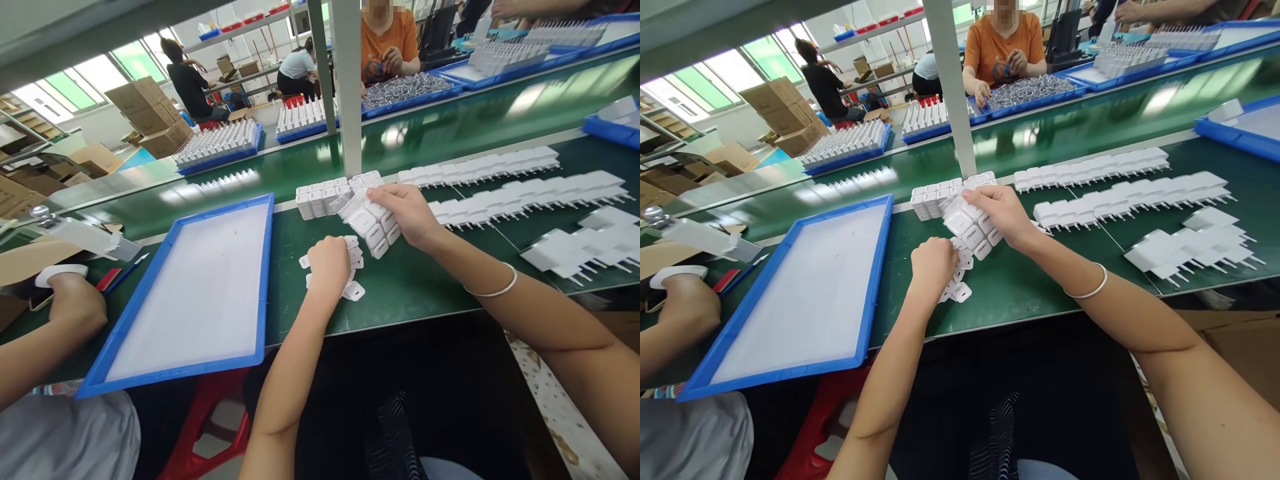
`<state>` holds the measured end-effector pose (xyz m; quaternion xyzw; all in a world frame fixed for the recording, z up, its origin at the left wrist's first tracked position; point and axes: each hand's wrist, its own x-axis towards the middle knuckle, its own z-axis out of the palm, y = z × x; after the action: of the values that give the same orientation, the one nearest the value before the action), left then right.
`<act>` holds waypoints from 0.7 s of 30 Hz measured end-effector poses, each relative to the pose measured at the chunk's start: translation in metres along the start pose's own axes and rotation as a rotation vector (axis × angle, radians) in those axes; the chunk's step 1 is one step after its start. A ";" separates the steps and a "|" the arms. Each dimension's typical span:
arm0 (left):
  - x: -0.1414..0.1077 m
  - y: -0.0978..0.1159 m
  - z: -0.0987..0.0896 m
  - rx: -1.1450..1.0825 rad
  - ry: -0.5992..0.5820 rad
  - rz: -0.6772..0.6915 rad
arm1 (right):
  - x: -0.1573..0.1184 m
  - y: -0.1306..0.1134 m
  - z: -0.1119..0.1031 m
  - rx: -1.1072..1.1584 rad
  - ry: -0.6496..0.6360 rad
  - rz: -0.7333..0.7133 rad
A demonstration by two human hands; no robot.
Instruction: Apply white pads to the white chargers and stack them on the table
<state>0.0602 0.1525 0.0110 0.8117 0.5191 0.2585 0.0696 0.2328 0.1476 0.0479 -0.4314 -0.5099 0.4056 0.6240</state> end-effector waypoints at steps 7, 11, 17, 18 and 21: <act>0.013 -0.001 -0.027 -0.263 0.374 0.081 | -0.002 0.002 0.002 -0.155 -0.026 -0.019; 0.012 0.007 -0.029 -0.704 0.193 0.083 | -0.006 -0.003 0.006 -0.109 -0.130 -0.020; 0.014 0.007 -0.032 -1.017 0.262 -0.128 | -0.010 -0.009 0.007 0.047 -0.427 0.130; 0.015 0.005 -0.033 -1.032 0.276 -0.166 | -0.010 -0.009 0.006 0.029 -0.422 0.172; 0.020 -0.006 -0.035 -1.020 0.345 -0.282 | -0.010 -0.011 0.005 0.011 -0.423 0.277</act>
<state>0.0448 0.1670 0.0456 0.5439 0.4355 0.5943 0.4016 0.2268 0.1350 0.0561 -0.3993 -0.5630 0.5712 0.4442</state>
